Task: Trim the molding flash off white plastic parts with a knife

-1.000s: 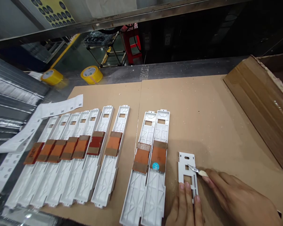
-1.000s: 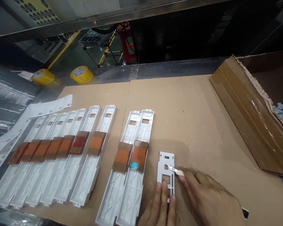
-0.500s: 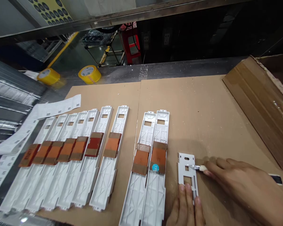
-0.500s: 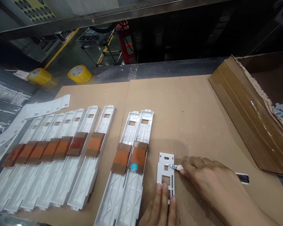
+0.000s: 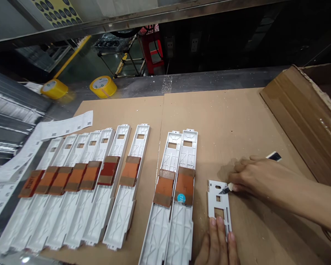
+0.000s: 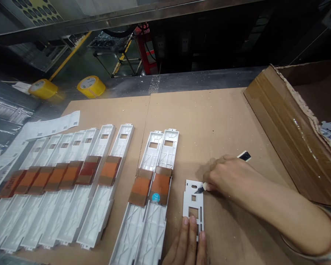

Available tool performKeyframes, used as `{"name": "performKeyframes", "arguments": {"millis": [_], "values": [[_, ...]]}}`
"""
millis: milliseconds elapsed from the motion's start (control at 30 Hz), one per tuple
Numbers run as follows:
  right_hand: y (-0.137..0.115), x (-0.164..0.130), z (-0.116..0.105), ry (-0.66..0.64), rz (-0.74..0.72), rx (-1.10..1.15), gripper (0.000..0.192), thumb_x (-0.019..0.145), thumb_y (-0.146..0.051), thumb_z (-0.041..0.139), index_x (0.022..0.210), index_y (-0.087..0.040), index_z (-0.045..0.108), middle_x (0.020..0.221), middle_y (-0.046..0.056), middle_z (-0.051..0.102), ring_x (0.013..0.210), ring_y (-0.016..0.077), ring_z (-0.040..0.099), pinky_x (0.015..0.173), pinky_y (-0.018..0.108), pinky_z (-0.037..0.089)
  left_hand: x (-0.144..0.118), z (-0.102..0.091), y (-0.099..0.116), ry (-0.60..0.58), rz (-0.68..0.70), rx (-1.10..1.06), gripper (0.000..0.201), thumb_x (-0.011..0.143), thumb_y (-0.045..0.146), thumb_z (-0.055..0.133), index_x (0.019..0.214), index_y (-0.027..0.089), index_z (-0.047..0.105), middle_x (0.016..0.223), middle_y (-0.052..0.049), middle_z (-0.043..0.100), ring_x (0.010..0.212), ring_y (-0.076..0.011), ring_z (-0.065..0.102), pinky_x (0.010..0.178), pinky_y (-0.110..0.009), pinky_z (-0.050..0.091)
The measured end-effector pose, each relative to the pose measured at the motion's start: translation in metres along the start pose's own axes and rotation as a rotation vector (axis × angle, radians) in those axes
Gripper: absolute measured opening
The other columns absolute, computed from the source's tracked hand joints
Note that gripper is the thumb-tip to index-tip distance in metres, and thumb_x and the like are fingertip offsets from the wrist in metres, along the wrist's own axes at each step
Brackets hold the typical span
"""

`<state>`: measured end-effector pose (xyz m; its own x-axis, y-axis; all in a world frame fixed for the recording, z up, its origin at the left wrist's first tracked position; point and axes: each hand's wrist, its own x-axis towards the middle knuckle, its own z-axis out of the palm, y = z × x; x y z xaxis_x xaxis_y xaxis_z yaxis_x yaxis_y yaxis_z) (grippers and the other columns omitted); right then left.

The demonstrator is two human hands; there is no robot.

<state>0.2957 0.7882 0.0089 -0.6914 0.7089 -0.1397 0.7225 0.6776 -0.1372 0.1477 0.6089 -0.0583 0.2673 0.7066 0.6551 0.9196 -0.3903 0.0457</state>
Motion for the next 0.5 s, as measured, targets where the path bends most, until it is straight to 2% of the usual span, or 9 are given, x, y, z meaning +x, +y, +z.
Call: {"name": "performKeyframes", "arguments": {"millis": [100, 200, 267, 400, 500], "values": [[0.002, 0.01, -0.001, -0.12, -0.161, -0.051, 0.024, 0.075, -0.021, 0.062, 0.052, -0.025, 0.06, 0.053, -0.003, 0.059, 0.053, 0.0153, 0.055, 0.057, 0.032, 0.032, -0.002, 0.002, 0.008, 0.007, -0.088, -0.009, 0.036, 0.085, -0.001, 0.033, 0.08, 0.014, 0.065, 0.08, -0.01, 0.074, 0.077, -0.0213, 0.072, 0.066, -0.028, 0.053], [-0.006, 0.016, -0.005, -0.109, -0.195, -0.136, 0.023, 0.068, -0.009, 0.062, 0.05, -0.023, 0.057, 0.056, 0.0, 0.058, 0.058, 0.0178, 0.053, 0.06, 0.035, 0.028, -0.005, 0.003, 0.015, 0.022, -0.184, -0.026, 0.04, 0.086, -0.002, 0.029, 0.081, 0.014, 0.066, 0.083, -0.011, 0.074, 0.082, -0.0233, 0.072, 0.07, -0.03, 0.052], [-0.012, 0.013, -0.01, -0.07, -0.199, -0.178, 0.023, 0.066, -0.005, 0.06, 0.051, -0.022, 0.056, 0.058, 0.002, 0.057, 0.06, 0.0183, 0.051, 0.062, 0.035, 0.027, -0.006, 0.002, 0.015, 0.023, -0.169, -0.031, 0.04, 0.086, -0.001, 0.029, 0.081, 0.013, 0.066, 0.084, -0.012, 0.074, 0.083, -0.0236, 0.072, 0.072, -0.031, 0.052], [-0.014, -0.006, -0.02, 0.018, -0.179, -0.19, 0.019, 0.079, -0.016, 0.056, 0.062, -0.023, 0.06, 0.063, 0.002, 0.057, 0.063, 0.019, 0.051, 0.061, 0.036, 0.027, -0.006, 0.0, 0.005, -0.006, -0.059, -0.047, 0.04, 0.086, 0.001, 0.03, 0.083, 0.013, 0.068, 0.086, -0.011, 0.074, 0.081, -0.0221, 0.072, 0.074, -0.031, 0.049], [-0.009, -0.031, -0.021, 0.11, -0.094, -0.165, 0.037, 0.096, -0.04, 0.039, 0.071, -0.025, 0.061, 0.068, 0.002, 0.058, 0.064, 0.0197, 0.054, 0.06, 0.036, 0.031, -0.006, 0.0, 0.002, -0.018, 0.006, -0.073, 0.042, 0.084, 0.002, 0.029, 0.083, 0.013, 0.069, 0.087, -0.011, 0.075, 0.081, -0.0214, 0.071, 0.076, -0.031, 0.048]]}}
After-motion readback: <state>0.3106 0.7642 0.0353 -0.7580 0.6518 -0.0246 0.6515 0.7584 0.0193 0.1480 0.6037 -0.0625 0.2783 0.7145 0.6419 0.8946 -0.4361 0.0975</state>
